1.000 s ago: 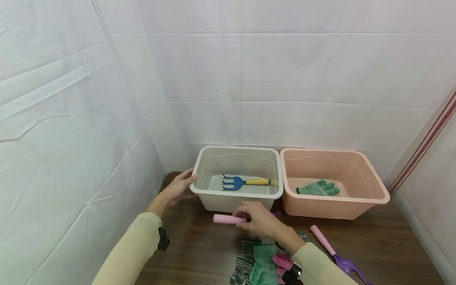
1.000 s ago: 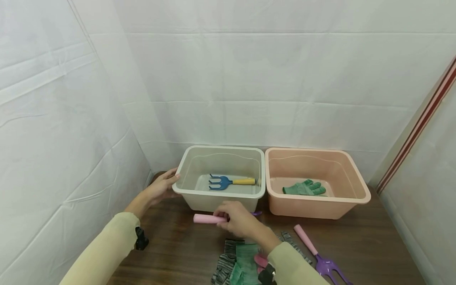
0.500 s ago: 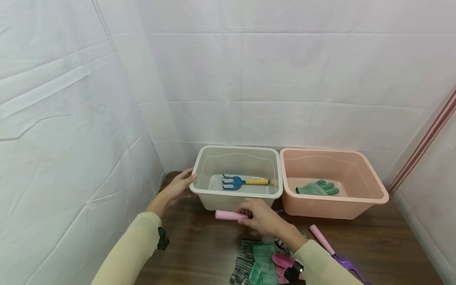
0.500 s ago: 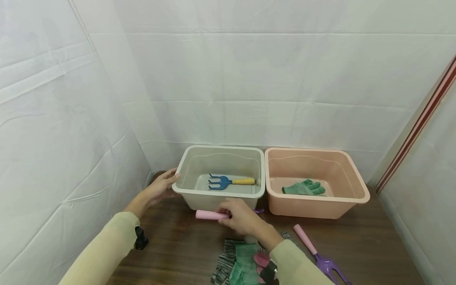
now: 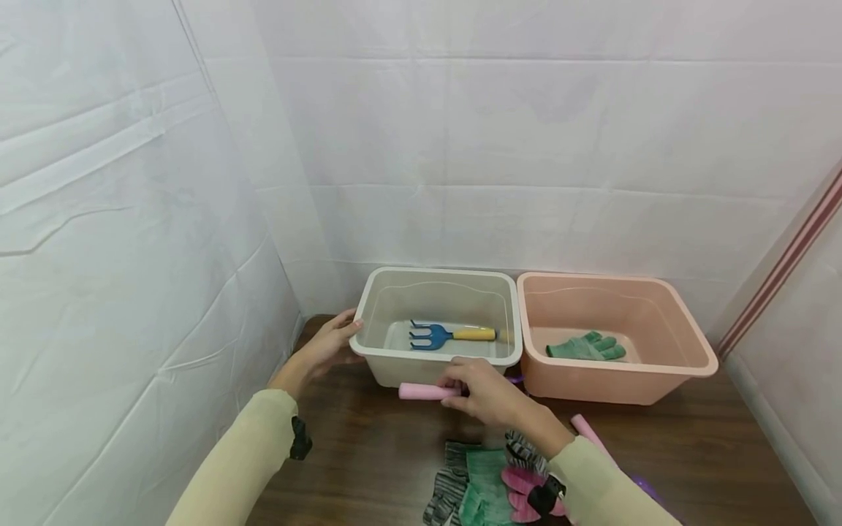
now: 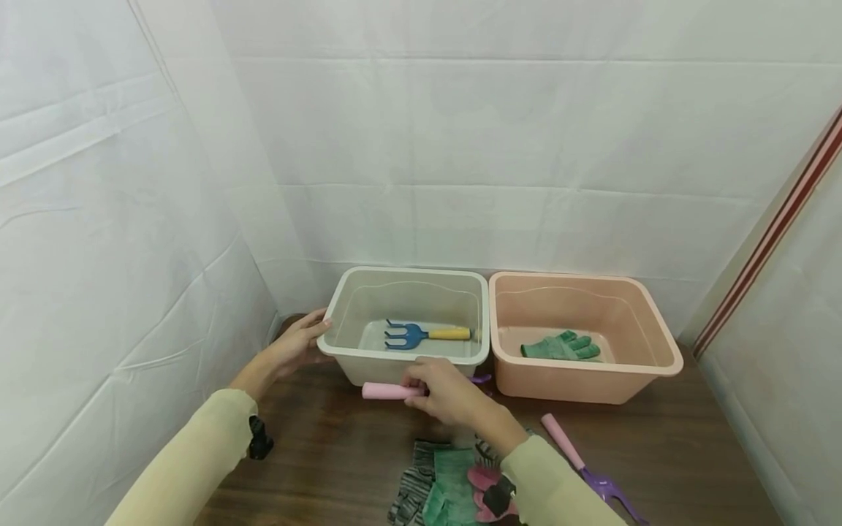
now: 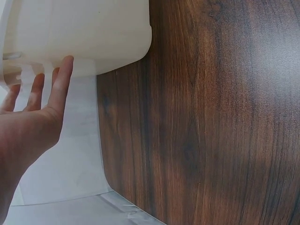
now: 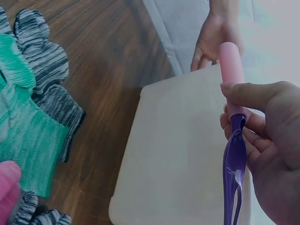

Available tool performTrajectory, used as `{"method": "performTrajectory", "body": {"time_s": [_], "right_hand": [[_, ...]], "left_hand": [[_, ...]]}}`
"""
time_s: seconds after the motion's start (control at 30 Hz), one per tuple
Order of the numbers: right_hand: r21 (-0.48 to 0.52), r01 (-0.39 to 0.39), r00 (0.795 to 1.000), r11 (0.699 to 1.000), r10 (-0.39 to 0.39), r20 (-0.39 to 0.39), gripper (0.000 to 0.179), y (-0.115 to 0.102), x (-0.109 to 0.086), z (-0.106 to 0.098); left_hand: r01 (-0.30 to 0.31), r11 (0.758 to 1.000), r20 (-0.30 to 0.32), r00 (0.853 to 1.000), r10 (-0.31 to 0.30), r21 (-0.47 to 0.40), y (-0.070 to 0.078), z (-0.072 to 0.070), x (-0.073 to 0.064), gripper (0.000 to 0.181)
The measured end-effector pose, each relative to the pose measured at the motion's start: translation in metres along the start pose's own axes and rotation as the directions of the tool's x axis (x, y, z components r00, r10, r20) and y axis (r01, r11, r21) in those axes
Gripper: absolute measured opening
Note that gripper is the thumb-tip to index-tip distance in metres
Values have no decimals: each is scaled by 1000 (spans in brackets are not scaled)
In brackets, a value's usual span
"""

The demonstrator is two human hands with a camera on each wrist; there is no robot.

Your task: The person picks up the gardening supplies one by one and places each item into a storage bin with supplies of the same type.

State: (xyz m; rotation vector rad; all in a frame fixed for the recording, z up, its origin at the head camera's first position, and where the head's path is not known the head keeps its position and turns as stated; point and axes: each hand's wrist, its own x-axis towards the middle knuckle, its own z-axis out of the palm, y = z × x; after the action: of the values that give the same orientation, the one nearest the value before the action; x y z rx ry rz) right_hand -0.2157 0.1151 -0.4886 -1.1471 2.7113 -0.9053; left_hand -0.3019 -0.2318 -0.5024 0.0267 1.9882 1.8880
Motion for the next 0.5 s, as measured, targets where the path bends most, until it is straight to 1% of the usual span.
{"method": "performTrajectory", "body": {"time_s": [0.07,0.3,0.5], "right_hand": [[2,-4,1000,1000,4,6,14,-1,1,-2],[-41,60,998,997,-62,-27,11,-3,5,-13],[-50,59,997,997,-61,-45,11,-4,11,-24]], "left_hand": [[2,1000,-3,1000,-2,-1,0,0,1,60],[10,1000,-5,1000,-10,-13,0,0,1,60],[6,1000,-2,1000,-6,-13,-1,-2,1,60]]}}
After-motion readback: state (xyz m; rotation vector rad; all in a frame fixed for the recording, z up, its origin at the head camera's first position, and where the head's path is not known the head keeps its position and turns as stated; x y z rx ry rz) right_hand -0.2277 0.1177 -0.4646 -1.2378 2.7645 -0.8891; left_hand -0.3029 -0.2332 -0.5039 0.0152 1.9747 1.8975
